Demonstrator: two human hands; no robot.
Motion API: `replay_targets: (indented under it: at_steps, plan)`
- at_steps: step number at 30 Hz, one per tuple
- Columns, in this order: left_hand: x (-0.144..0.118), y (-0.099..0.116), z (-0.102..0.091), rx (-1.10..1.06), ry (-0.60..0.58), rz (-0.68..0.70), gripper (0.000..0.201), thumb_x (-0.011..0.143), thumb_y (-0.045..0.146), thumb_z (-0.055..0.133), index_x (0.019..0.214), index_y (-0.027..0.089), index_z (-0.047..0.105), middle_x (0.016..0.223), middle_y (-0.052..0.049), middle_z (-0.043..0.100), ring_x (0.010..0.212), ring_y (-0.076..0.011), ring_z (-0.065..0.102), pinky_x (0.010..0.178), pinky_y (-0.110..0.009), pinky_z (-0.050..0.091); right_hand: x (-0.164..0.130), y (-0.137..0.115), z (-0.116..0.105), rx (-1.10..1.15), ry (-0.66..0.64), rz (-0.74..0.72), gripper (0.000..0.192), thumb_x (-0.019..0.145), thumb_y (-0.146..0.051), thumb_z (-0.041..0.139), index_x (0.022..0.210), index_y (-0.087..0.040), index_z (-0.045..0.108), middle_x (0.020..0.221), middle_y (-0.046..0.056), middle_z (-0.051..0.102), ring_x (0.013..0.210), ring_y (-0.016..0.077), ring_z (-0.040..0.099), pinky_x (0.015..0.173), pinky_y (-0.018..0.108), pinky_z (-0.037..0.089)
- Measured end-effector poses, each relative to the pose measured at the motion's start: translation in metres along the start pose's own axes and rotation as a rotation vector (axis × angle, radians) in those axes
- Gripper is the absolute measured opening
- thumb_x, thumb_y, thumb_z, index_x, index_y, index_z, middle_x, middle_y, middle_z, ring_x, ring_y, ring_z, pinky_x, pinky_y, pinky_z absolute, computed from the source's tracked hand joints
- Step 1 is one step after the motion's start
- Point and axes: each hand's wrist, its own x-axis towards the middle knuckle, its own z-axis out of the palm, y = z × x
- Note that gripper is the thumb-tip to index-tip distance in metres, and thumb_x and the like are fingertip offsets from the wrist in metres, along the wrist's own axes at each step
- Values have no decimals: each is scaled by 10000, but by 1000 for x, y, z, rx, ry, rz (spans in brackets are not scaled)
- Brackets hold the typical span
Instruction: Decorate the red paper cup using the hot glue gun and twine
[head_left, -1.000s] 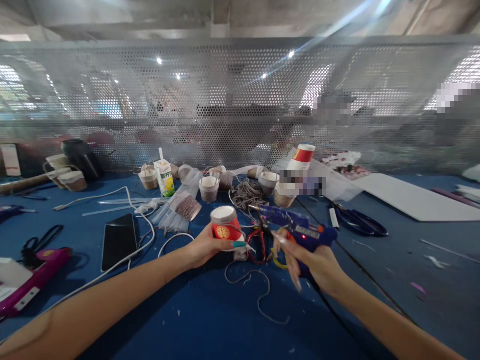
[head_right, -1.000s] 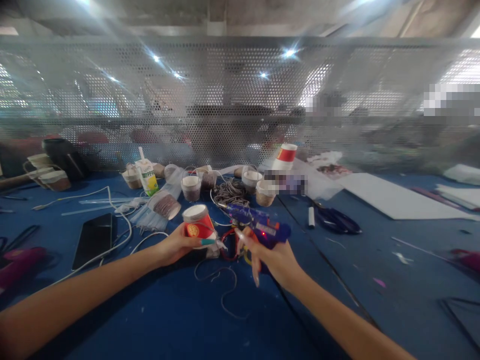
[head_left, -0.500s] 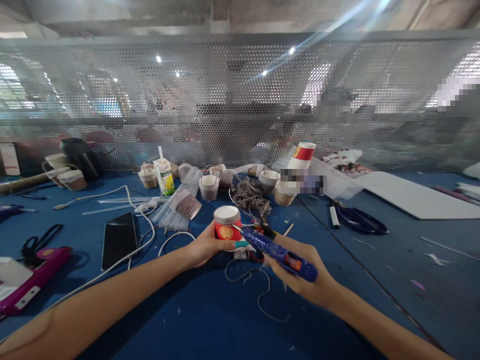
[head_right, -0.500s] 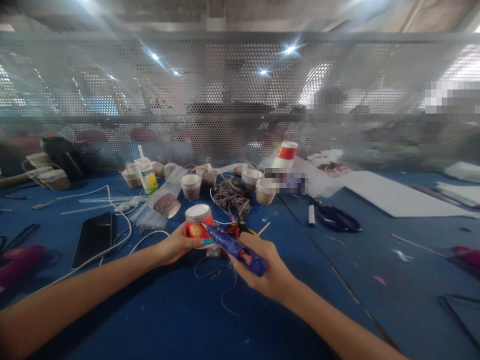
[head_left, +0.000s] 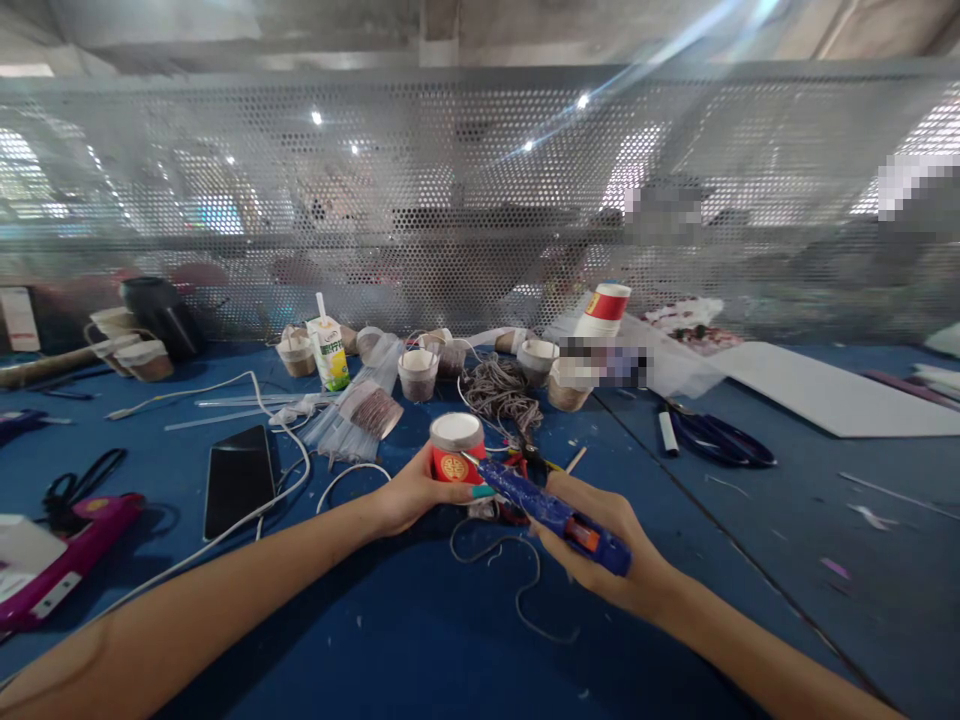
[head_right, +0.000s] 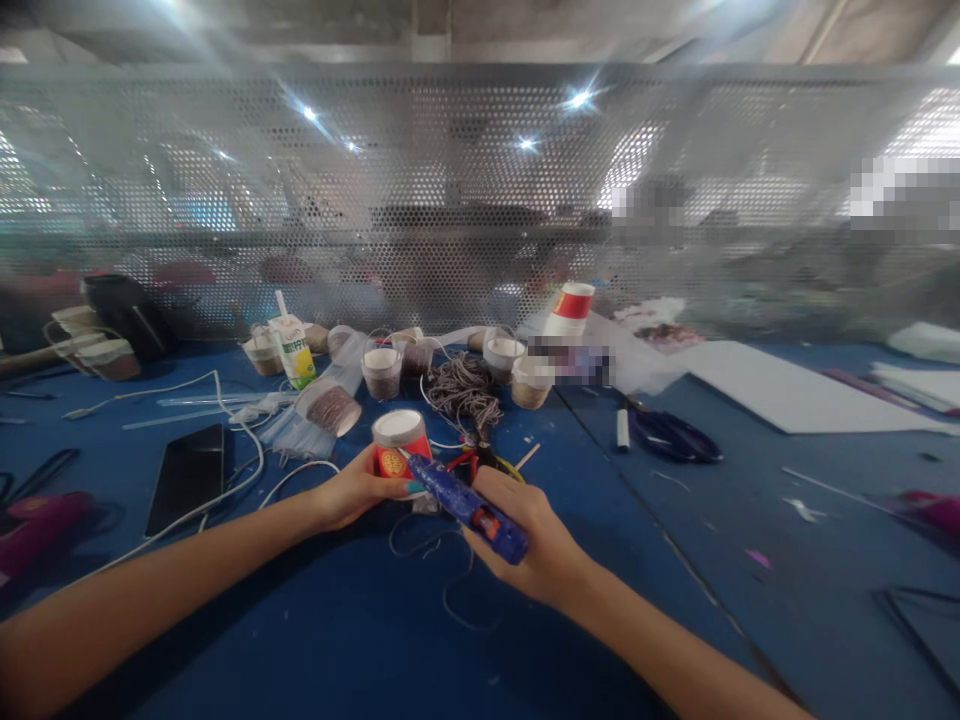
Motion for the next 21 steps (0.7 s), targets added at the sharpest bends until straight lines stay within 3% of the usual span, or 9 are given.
replay_targets:
  at_steps: [12,21]
  plan:
    - [1,-1,0,9,8,-4,627,466,77,833,1024,118,550,865,-55,679,790,-167,637,843,-358,469,-3,-7,4,17,19,175,224,759,-149,505,610,-226,357,533,-50,422,465,104,430,465,238,351]
    - [0,1,-4,10,-33,-11,574,472,62,817,996,110,590,866,-65,681,769,-164,637,819,-340,468,-3,-3,0,22,-15,170,200,784,-155,480,623,-223,382,550,-43,440,444,92,425,440,232,357]
